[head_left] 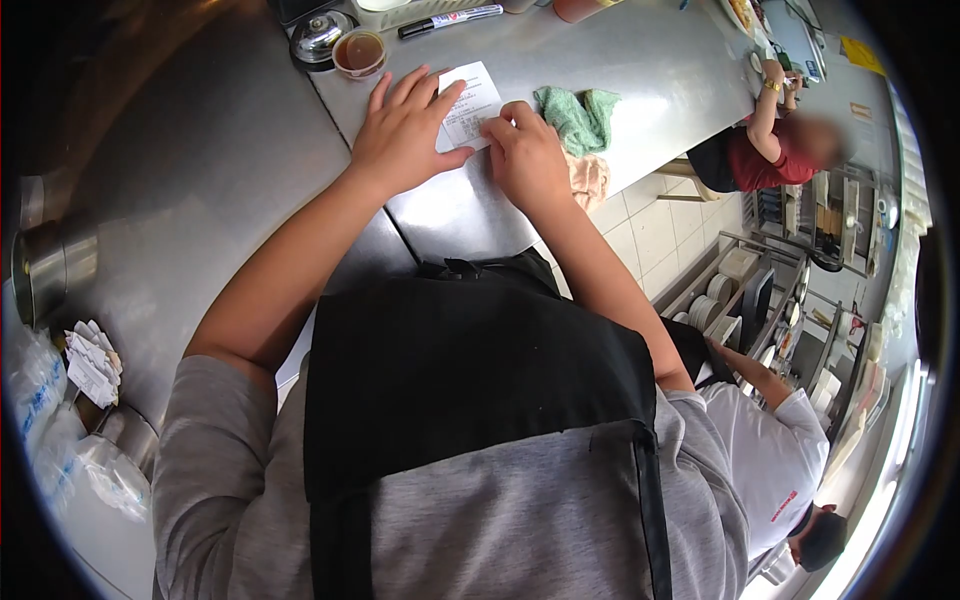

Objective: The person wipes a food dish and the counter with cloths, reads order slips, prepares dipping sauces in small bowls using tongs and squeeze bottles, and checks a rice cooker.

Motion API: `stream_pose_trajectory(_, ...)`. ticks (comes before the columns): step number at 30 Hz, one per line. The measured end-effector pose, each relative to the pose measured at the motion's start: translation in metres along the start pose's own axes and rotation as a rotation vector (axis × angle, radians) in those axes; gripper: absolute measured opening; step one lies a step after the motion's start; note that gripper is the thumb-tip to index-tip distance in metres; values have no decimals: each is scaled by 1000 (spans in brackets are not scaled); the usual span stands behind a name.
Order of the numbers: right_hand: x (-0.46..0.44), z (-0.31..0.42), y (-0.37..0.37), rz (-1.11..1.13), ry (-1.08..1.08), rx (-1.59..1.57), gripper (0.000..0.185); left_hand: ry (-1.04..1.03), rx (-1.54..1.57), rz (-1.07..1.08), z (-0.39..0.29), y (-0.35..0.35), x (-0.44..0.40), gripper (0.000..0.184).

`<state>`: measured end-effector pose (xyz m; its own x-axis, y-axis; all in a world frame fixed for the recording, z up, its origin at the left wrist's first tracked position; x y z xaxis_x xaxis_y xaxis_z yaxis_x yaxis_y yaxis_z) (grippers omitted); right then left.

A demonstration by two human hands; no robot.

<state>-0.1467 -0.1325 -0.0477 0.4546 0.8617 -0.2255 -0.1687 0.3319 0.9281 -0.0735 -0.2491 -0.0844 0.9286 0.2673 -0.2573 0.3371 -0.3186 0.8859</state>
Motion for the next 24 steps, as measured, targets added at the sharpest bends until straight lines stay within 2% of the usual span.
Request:
stream_pose_trajectory(8, -10, -20, 3, -40, -16, -6, 11, 8, -8, -3, -1, 1, 0, 78)
stream_pose_trajectory(19, -18, -7, 1, -16, -9, 30, 9, 15, 2, 13, 0, 2, 0, 79)
stream_pose_trajectory(21, -15, -15, -7, 122, -89, -4, 27, 13, 16, 13, 0, 2, 0, 79)
stream_pose_trajectory(22, -18, -16, 1, 117, -84, 6, 27, 12, 17, 13, 0, 2, 0, 79)
stream_pose_trajectory(24, -21, -36, 49, -252, -293, -102, 40, 4, 24, -3, -1, 3, -1, 78)
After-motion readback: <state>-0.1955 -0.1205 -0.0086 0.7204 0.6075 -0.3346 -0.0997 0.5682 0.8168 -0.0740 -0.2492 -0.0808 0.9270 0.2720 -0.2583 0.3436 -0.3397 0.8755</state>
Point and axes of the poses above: each hand's wrist, its own x-axis away from the middle knuckle, its own y-axis out of the back of the hand, z = x × y, the point moved 7 cm from there along -x, towards the middle knuckle, and after that the axes turned 3 degrees about -x, right-handed, at the moved point
